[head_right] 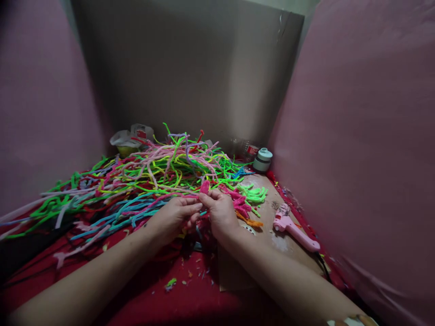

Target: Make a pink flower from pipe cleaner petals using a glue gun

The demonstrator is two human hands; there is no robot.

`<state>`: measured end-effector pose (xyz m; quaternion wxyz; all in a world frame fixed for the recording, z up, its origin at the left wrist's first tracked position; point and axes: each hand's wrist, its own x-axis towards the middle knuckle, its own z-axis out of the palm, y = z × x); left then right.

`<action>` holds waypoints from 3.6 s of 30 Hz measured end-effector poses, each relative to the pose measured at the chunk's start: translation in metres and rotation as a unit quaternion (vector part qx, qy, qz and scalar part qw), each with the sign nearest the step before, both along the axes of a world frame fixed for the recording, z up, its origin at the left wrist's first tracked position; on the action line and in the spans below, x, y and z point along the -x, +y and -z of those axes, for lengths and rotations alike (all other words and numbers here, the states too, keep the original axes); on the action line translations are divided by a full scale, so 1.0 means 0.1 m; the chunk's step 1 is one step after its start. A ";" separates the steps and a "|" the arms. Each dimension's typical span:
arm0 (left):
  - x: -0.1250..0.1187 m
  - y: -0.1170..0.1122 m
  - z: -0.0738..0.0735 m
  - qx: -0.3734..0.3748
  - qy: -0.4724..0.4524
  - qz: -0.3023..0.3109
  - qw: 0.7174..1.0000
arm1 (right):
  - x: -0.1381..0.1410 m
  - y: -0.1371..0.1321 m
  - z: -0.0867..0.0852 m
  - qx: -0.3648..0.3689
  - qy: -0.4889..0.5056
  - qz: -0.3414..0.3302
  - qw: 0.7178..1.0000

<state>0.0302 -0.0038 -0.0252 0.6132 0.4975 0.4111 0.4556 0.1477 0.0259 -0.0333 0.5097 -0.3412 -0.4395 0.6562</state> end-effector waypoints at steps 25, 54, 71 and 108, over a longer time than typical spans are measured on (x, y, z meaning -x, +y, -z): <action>0.07 0.06 -0.13 -0.022 0.211 -0.093 0.973 | -0.14 0.16 -0.02 -0.059 -0.046 0.056 0.996; 0.00 0.14 -0.15 -0.071 0.225 -0.111 0.965 | -0.18 0.04 0.25 0.021 -0.062 -0.089 0.994; 0.10 0.20 -0.14 -0.078 0.249 -0.070 0.963 | -0.21 -0.02 0.16 0.035 -0.078 -0.160 0.983; 0.06 0.16 -0.16 -0.163 0.301 -0.075 0.937 | -0.21 -0.02 0.15 0.036 -0.096 -0.157 0.982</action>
